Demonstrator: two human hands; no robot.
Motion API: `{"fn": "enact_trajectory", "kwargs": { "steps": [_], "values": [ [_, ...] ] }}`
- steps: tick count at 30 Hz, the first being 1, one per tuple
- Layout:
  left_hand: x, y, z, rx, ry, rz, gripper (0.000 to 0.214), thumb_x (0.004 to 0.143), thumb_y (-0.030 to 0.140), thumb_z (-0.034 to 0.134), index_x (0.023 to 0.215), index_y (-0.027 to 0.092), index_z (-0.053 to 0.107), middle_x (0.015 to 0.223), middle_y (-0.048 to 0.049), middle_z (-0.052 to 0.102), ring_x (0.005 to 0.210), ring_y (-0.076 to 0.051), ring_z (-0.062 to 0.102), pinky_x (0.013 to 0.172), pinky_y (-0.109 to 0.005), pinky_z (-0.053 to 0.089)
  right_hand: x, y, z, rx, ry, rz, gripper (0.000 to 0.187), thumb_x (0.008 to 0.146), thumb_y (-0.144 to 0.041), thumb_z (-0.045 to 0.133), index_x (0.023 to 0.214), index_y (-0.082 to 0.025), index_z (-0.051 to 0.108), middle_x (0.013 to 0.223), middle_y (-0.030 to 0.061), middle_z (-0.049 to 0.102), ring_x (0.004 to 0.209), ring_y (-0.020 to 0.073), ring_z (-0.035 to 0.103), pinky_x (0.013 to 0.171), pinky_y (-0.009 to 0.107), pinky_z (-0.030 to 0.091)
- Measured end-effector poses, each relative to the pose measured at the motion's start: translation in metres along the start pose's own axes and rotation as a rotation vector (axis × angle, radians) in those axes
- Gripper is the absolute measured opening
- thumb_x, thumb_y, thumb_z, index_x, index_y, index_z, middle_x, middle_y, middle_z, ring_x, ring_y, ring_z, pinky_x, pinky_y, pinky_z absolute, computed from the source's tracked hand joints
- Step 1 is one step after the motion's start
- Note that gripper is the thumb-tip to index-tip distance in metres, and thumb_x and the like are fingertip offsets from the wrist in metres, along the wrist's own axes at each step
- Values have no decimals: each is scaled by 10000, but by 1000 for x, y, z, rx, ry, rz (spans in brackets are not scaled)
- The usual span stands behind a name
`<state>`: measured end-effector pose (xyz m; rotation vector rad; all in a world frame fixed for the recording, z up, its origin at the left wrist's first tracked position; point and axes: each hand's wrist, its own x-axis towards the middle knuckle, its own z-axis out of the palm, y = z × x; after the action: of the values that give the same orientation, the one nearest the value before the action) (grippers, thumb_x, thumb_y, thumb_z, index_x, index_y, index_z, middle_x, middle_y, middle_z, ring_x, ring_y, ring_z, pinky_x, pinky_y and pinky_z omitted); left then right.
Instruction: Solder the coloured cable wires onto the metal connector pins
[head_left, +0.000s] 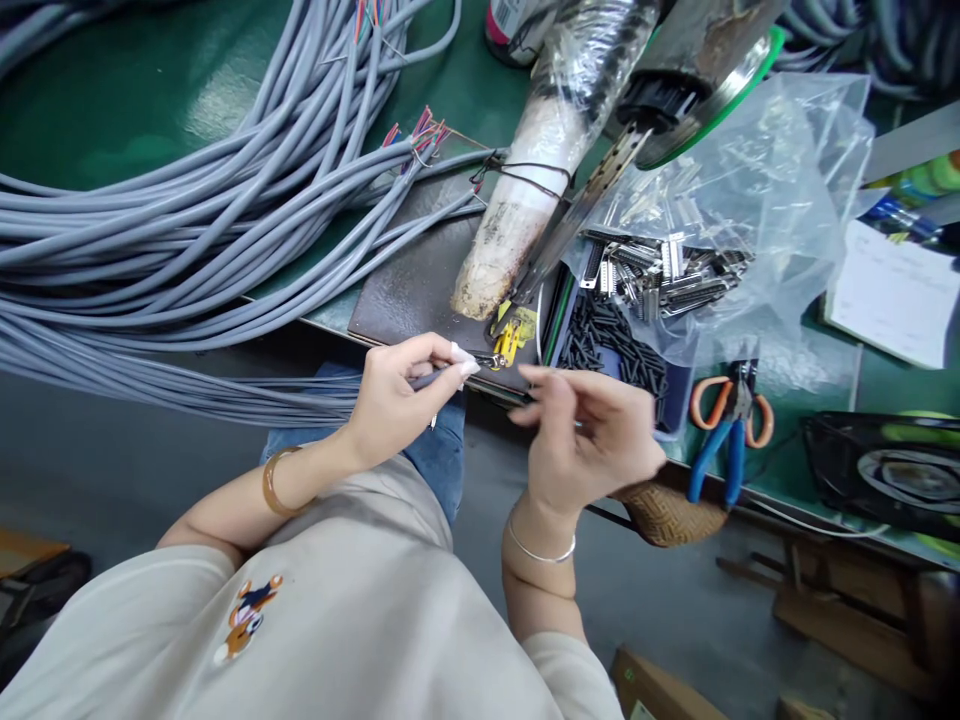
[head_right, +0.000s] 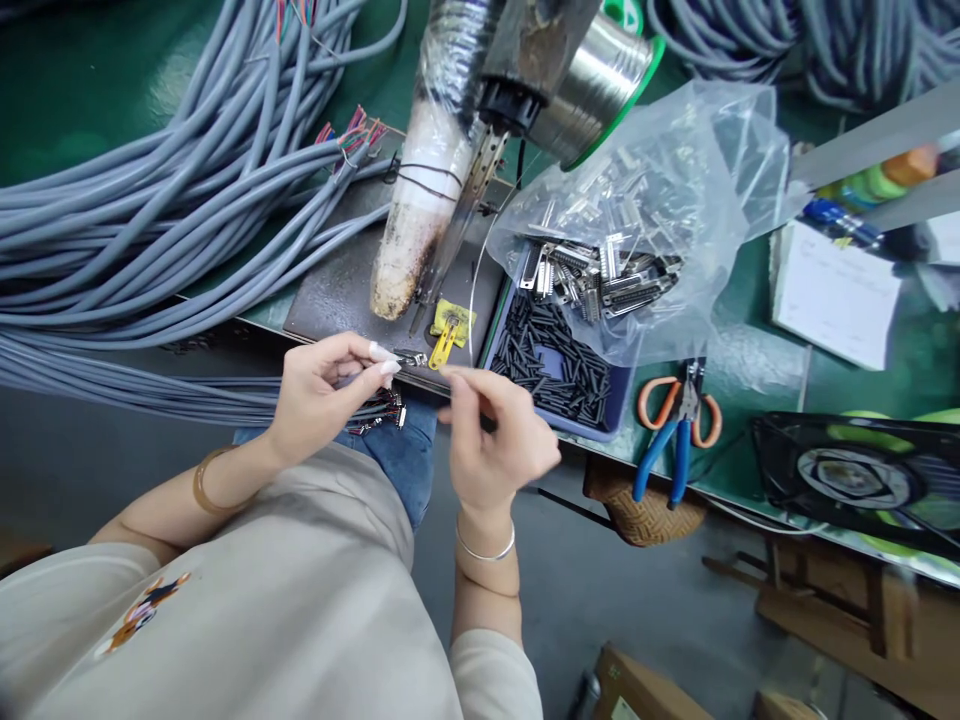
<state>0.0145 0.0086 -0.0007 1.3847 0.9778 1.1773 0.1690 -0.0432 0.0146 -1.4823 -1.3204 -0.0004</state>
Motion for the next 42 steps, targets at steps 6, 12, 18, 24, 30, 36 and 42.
{"fn": "enact_trajectory", "kwargs": {
  "steps": [6,12,18,24,30,36,42],
  "values": [
    [6,5,-3,-209,7,-191,112,820,240,789,781,152,731,610,-13,699,507,-99,616,476,-191,526,3,-6,-3,75,252,-60,229,978,-318,659,1204,-356,667,804,-40,744,439,145,649,401,306,528],
    [7,6,-1,-163,-2,-122,105,800,232,797,788,150,733,708,-27,742,584,-97,657,551,-180,548,0,-4,-3,-55,-203,-107,135,927,-170,720,1020,-265,696,1055,17,820,957,212,812,786,347,679],
    [10,1,2,23,55,49,42,831,185,757,804,156,742,752,-21,755,557,-74,604,511,-174,459,2,2,11,20,-236,-82,93,937,-169,692,934,-251,649,1082,42,808,1013,193,789,831,337,663],
    [15,-1,2,90,82,150,13,840,173,759,836,169,747,766,-19,752,557,-76,578,512,-193,435,7,3,16,50,-220,-54,83,937,-180,694,929,-255,659,1076,36,801,993,197,784,799,342,657],
    [17,0,-2,158,75,262,18,862,167,758,849,178,750,737,-8,725,561,-74,558,515,-200,410,12,-2,16,48,-211,-92,150,894,-115,729,918,-253,676,1046,17,803,982,189,786,825,332,653],
    [15,-3,-7,205,23,252,53,862,123,744,826,157,725,751,-13,733,647,-95,642,584,-196,460,10,7,14,53,-257,-133,154,886,-101,728,916,-234,654,1050,22,808,966,173,793,819,294,654],
    [14,0,-7,188,-27,260,34,879,135,743,850,145,727,764,-11,738,570,-66,566,517,-183,404,5,7,14,58,-238,-91,128,909,-139,725,962,-240,667,1038,10,816,948,167,800,766,270,658]
  ]
}}
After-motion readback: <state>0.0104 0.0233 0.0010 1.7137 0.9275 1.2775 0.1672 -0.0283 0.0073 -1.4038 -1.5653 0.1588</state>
